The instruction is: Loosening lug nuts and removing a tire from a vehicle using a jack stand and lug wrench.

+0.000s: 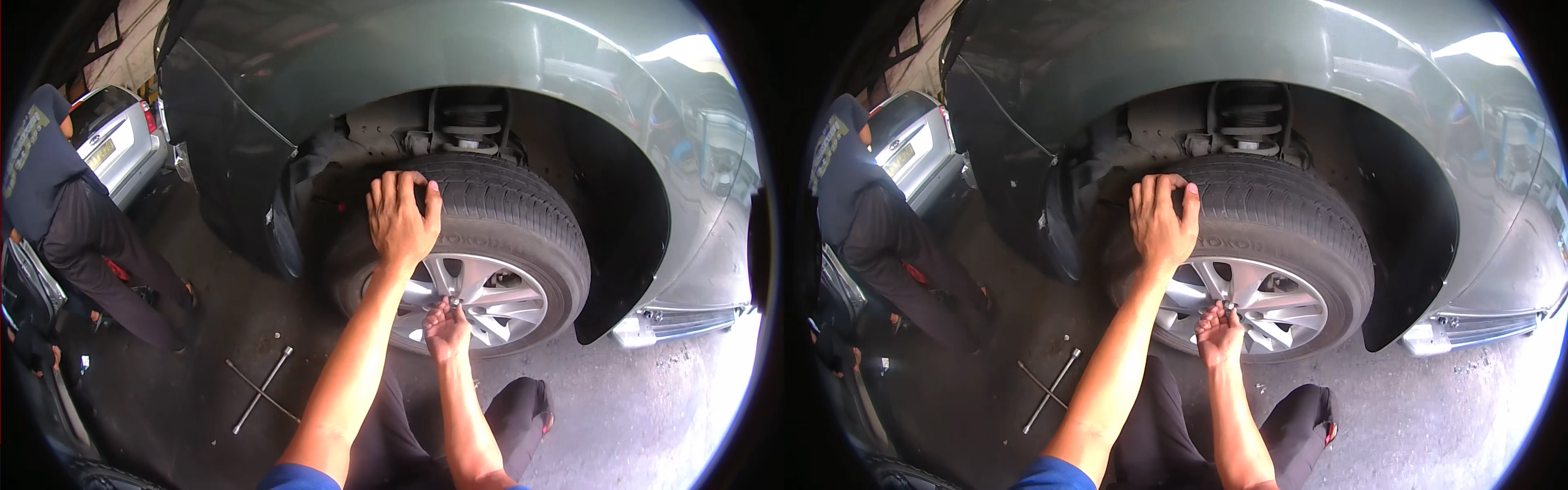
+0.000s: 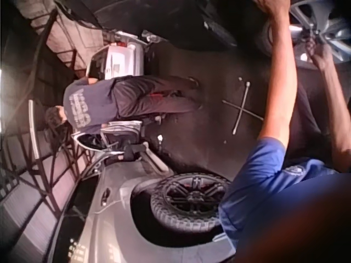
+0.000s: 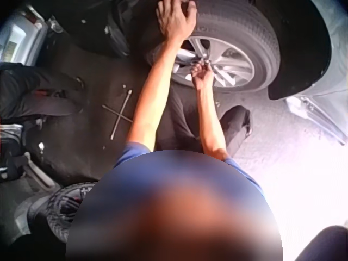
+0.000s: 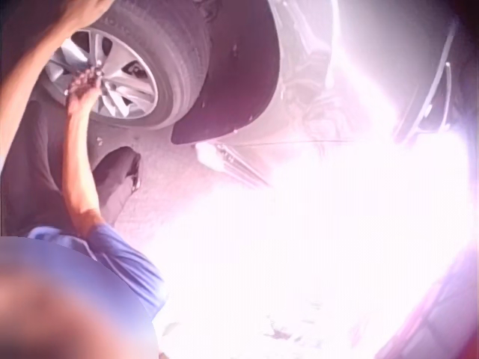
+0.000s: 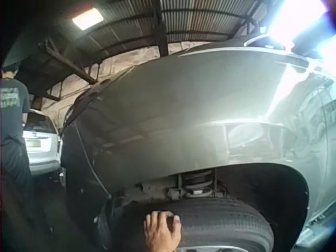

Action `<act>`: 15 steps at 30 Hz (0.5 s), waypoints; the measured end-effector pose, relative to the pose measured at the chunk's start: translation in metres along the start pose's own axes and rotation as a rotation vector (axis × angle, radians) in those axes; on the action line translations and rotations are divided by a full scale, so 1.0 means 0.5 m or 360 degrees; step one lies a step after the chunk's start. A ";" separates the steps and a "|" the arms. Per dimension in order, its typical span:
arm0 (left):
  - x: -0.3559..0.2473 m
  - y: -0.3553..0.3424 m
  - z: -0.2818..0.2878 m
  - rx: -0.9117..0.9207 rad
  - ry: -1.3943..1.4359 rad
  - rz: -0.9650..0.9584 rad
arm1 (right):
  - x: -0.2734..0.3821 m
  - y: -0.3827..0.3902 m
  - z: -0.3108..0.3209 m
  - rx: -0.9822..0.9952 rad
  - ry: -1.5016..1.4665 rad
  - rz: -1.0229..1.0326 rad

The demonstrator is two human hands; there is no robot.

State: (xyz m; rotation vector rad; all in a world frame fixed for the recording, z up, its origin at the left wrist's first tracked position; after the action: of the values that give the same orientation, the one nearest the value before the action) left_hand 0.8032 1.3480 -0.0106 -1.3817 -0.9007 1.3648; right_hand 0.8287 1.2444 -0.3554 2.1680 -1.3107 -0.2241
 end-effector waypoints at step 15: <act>0.000 0.012 -0.023 -0.0002 -0.0021 -0.0079 | 0.000 0.023 -0.013 -0.0093 -0.0025 -0.0022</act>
State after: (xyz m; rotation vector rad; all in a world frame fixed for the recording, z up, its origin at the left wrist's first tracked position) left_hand 0.8140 1.3449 -0.0176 -1.3442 -0.9388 1.3370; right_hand 0.8229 1.2430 -0.3437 2.1311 -1.2825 -0.2815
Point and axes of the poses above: each hand's wrist, its own y-axis away from the middle knuckle, its own z-axis out of the back of the hand, x = y × z, the point moved 8 cm from there along -y, towards the middle knuckle, and after that the axes turned 11 degrees about -x, right-handed, at the moved point
